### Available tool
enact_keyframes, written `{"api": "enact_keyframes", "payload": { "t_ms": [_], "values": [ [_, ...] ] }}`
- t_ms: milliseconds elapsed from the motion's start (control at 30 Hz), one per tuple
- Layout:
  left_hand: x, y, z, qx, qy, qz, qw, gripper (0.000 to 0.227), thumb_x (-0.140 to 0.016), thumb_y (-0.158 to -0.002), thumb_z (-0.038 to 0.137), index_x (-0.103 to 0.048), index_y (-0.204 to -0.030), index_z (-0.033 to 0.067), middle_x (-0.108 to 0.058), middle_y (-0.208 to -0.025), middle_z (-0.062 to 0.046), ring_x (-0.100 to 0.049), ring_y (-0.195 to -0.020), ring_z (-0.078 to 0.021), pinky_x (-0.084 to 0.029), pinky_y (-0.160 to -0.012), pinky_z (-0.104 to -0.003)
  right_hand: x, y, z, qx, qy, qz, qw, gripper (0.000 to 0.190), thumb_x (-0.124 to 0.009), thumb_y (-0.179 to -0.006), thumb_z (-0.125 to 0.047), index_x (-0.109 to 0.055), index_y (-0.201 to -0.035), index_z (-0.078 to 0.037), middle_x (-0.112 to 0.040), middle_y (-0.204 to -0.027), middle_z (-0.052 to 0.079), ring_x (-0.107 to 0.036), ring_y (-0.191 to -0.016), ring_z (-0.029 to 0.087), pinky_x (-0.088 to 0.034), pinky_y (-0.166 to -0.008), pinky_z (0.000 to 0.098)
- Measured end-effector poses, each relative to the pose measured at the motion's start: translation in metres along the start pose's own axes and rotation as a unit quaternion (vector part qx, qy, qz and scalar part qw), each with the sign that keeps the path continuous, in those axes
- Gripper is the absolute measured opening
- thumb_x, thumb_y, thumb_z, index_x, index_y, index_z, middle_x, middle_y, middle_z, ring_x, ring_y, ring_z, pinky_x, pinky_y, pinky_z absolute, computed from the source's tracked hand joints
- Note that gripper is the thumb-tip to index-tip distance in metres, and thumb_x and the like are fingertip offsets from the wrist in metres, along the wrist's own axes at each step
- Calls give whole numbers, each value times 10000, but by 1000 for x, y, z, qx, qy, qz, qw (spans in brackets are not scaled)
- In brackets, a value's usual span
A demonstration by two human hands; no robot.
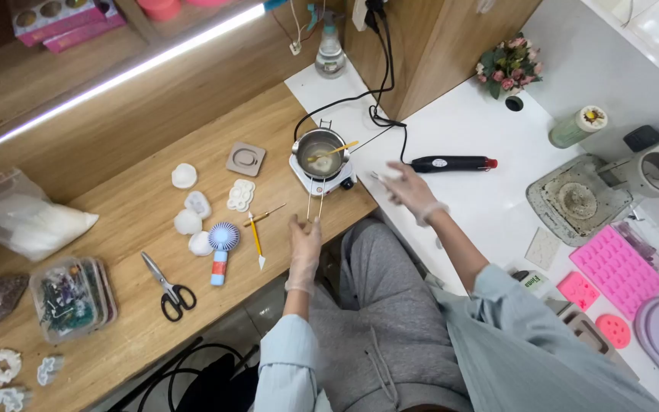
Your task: Stirring melted wax in a pot and using a heat sealing tool on packaging materials.
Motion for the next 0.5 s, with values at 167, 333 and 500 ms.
{"api": "enact_keyframes", "payload": {
  "t_ms": [167,333,500],
  "values": [
    [-12,-11,31,54,71,-31,996,762,-699,-935,349,-360,-1467,-78,-666,-1072,-216,-665,-955,-310,-540,-846,-407,-57,-99,-21,-35,-99,32,994,783,-733,-919,-437,-370,-1508,-71,-676,-1005,85,-629,-765,142,-567,-664,312],
    [-17,-17,45,45,114,-48,991,591,-694,-940,268,-466,-1386,-44,-683,-926,-137,-671,-808,-239,-554,-740,-375,-81,-147,0,-18,-251,139,958,458,-789,-893,-256,-648,-1199,53,-684,-823,94,-574,-598,131,-472,-507,295],
    [-16,-23,56,77,183,-71,978,438,-681,-951,196,-536,-1300,-25,-637,-823,-91,-621,-635,-161,-531,-564,-332,-74,-131,-46,52,-174,184,966,197,-717,-941,-217,-699,-1000,-30,-693,-790,39,-588,-591,102,-505,-531,262]
  ]
}}
Point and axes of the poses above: each hand's wrist, its own y-axis away from the middle knuckle, its own x-axis out of the back of the hand, z = x × y, the point moved 4 cm from there along -y, towards the middle knuckle
